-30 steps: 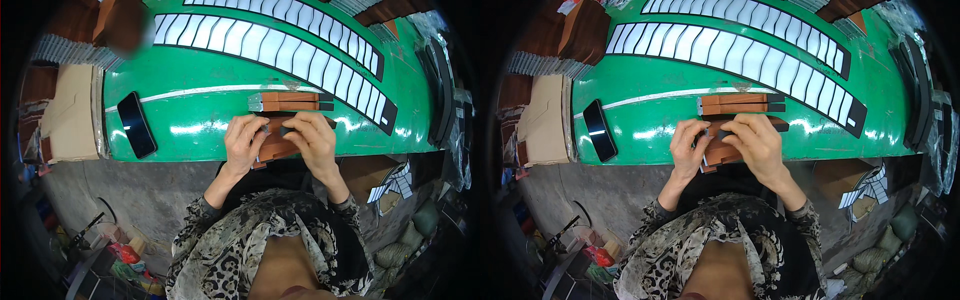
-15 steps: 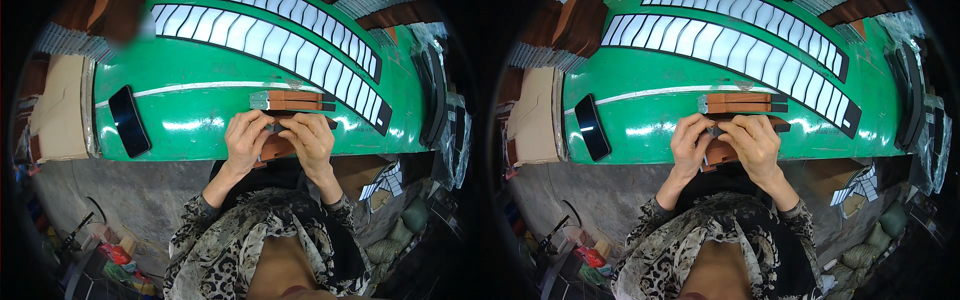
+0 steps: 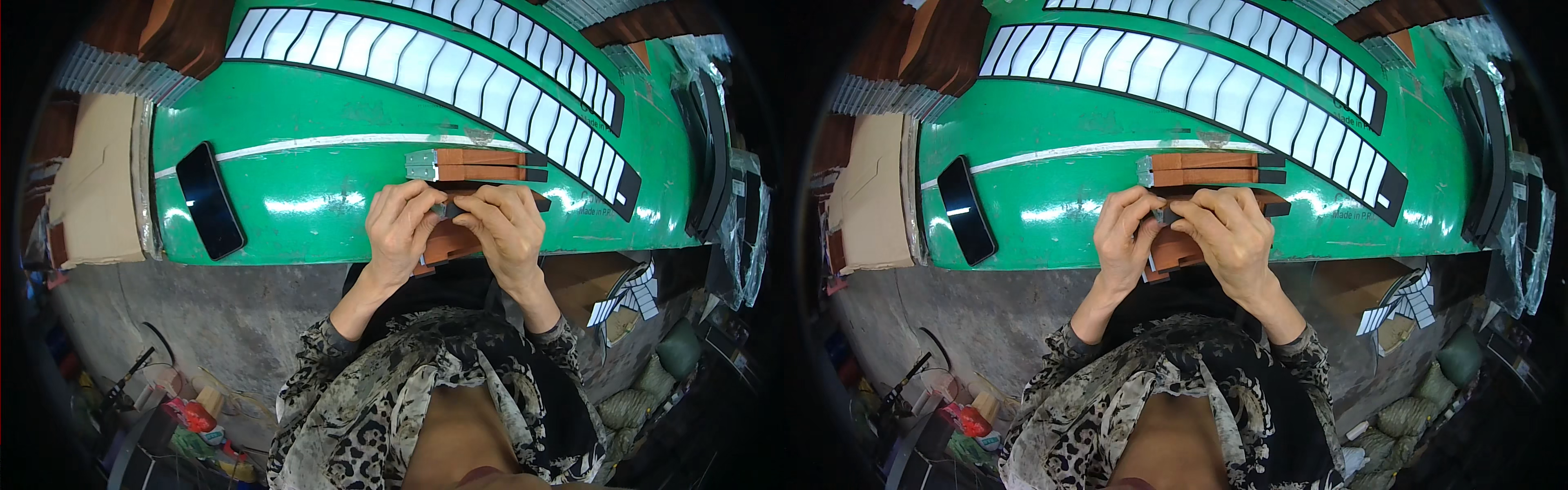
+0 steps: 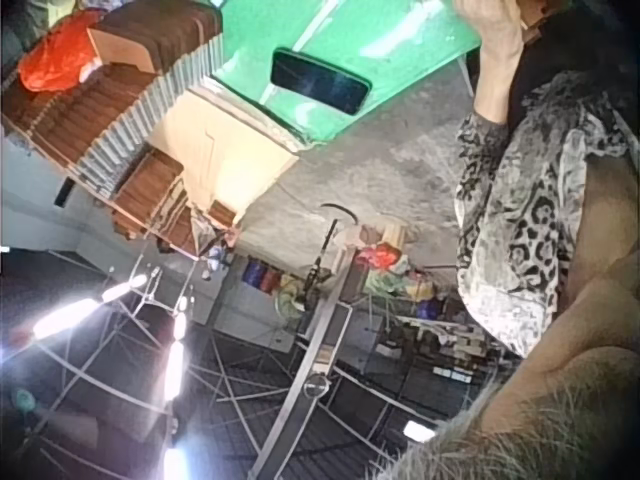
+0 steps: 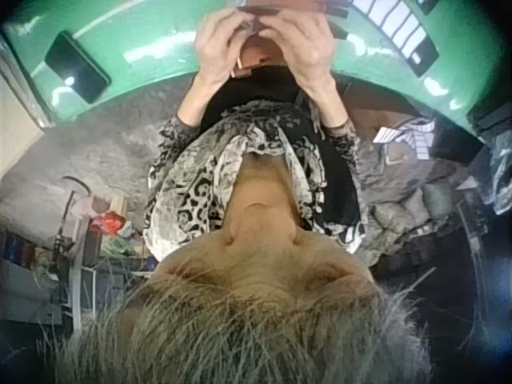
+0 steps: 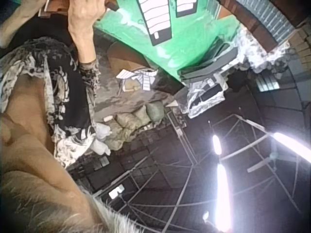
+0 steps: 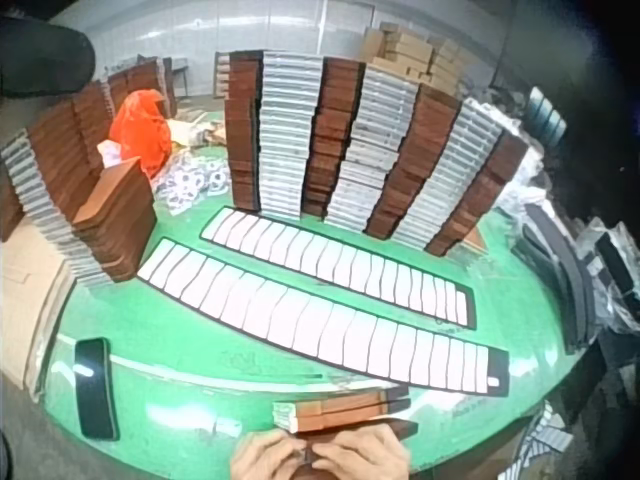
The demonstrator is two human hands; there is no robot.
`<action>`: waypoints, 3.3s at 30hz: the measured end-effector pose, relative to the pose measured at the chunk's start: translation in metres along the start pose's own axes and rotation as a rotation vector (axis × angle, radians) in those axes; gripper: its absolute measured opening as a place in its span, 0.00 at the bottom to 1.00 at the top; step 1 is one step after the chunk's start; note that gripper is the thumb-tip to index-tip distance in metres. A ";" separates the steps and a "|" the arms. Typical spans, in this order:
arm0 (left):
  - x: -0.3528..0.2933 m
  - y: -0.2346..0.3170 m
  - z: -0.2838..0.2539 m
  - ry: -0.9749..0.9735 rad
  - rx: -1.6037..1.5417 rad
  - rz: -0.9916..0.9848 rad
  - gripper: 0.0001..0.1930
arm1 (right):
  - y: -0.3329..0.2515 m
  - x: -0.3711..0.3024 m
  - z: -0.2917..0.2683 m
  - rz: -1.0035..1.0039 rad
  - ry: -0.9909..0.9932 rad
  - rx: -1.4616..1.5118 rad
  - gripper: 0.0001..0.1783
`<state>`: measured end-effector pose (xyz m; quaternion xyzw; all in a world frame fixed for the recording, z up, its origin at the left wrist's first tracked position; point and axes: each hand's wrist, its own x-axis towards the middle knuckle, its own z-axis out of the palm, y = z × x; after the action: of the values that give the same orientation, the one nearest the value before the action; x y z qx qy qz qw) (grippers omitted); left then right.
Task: The person is seen attaching small black foam or rubber pieces to brown wood-like components in an industrial workshop.
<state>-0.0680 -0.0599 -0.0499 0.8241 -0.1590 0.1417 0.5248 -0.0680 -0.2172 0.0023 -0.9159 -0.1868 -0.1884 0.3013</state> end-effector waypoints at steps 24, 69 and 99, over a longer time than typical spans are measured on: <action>-0.001 -0.013 0.003 0.069 0.246 0.387 0.18 | 0.006 0.000 0.000 -0.021 0.002 0.044 0.18; 0.018 0.022 -0.002 0.025 0.191 0.051 0.08 | 0.344 0.056 -0.113 0.139 -0.110 -0.683 0.08; 0.027 -0.004 -0.005 -0.010 -0.070 -0.187 0.15 | 0.041 0.039 -0.042 0.468 -0.390 0.769 0.10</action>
<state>-0.0424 -0.0569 -0.0409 0.8172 -0.0889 0.0824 0.5634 -0.0256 -0.2652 0.0311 -0.7739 -0.0848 0.1422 0.6113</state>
